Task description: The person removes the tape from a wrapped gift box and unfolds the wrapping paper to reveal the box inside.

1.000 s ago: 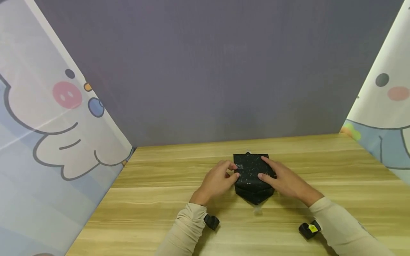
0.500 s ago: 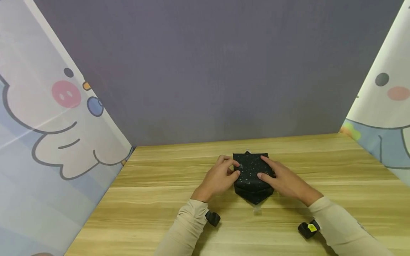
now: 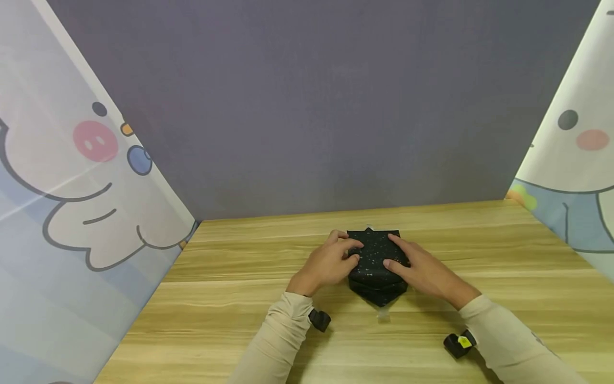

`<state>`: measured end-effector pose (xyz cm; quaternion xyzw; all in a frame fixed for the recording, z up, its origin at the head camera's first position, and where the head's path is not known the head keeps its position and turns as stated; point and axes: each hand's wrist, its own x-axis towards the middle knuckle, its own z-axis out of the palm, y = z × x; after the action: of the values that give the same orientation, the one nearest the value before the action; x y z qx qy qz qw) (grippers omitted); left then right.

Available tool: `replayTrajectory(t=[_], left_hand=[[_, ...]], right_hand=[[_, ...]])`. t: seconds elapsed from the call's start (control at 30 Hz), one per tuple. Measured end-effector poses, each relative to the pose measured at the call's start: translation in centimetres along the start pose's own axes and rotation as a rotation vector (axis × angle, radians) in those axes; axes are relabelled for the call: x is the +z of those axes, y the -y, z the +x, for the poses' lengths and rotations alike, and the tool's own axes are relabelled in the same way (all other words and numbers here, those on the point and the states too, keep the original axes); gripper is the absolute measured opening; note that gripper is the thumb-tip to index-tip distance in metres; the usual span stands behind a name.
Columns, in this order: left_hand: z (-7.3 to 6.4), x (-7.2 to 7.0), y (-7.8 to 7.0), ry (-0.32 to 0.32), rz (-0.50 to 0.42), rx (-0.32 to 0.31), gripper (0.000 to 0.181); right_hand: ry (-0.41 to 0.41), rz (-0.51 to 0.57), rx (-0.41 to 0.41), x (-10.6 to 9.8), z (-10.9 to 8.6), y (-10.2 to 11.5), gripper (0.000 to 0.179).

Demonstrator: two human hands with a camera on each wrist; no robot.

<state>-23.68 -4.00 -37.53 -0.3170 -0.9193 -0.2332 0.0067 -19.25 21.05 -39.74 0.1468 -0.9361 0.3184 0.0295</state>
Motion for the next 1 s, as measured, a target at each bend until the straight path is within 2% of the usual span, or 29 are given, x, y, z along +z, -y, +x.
replayTrajectory(t=[0.2,0.73,1.0], left_hand=[[0.13,-0.44,-0.09,0.017,-0.012,-0.01,0.03],[0.67,-0.41,-0.04,-0.075,0.106,0.007,0.017],[0.96,-0.28,-0.7,-0.105,0.191,-0.037,0.018]], right_hand=[[-0.002,0.003,-0.006,-0.05,0.01,0.24,0.081],[-0.011,-0.008,0.0,0.09,-0.1,0.02,0.082],[-0.006,-0.021,0.008,0.05,-0.19,0.08,0.082]])
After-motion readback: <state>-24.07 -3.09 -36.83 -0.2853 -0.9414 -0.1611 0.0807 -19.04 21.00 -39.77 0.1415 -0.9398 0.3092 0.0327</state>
